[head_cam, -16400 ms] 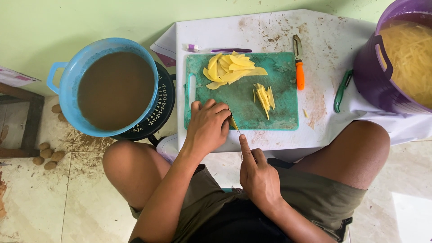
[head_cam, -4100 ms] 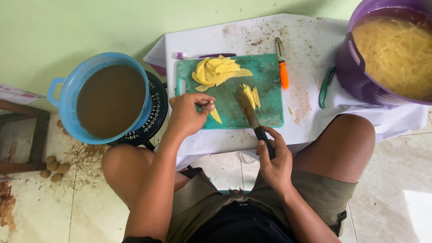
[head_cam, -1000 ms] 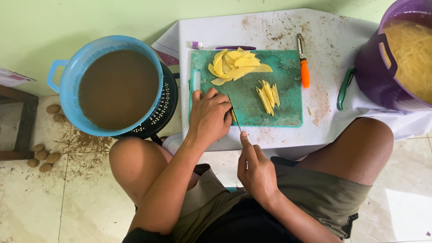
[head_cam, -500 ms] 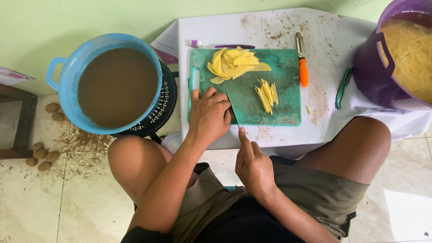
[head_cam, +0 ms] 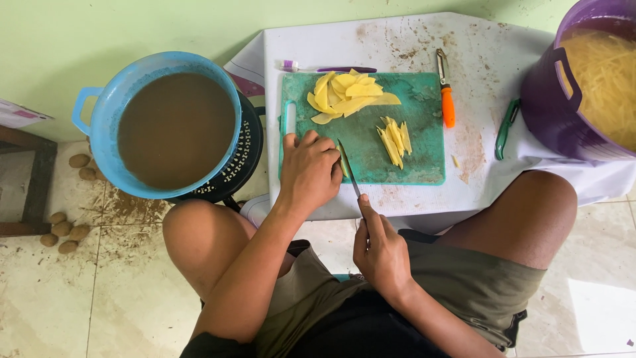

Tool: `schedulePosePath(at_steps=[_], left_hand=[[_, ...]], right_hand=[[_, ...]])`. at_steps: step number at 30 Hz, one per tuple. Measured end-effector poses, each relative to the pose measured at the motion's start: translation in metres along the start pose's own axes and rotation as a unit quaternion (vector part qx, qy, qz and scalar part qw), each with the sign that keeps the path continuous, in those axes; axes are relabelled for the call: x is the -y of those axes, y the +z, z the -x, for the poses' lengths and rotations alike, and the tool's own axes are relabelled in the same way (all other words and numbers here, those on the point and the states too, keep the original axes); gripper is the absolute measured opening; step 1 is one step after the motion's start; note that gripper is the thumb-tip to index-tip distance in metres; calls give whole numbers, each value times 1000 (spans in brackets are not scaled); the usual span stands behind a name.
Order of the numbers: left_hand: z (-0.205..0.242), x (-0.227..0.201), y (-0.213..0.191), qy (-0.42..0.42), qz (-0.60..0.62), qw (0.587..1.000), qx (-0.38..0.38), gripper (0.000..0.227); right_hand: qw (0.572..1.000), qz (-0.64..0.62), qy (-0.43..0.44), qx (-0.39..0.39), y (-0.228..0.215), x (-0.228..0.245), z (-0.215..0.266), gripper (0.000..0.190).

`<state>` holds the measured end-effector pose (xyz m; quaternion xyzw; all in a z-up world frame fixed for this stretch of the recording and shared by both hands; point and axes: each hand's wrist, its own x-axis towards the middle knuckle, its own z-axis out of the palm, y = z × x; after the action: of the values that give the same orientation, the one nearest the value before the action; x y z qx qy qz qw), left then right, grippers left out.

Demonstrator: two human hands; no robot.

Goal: Julienning potato slices into thin strips using a knife on a cutting board.

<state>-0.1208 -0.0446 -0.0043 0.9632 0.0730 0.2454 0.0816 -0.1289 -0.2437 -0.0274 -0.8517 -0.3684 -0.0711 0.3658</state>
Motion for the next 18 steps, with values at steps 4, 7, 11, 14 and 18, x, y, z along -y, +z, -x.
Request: schedulePosePath(at_steps=[4, 7, 11, 14, 18], left_hand=[[-1, -1, -2, -2, 0, 1000, 7, 8], [-1, 0, 0, -5, 3, 1000, 9, 8], [-1, 0, 0, -4, -5, 1000, 16, 7], [-1, 4, 5, -6, -2, 1000, 25, 6], [-1, 4, 4, -18, 8, 999, 28, 6]], right_hand=[[1000, 10, -3, 10, 2, 1, -1, 48], [999, 42, -10, 18, 7, -2, 2, 49], [997, 73, -20, 14, 8, -2, 4, 52], [992, 120, -38, 13, 25, -18, 11, 54], [991, 119, -31, 44, 22, -16, -2, 59]])
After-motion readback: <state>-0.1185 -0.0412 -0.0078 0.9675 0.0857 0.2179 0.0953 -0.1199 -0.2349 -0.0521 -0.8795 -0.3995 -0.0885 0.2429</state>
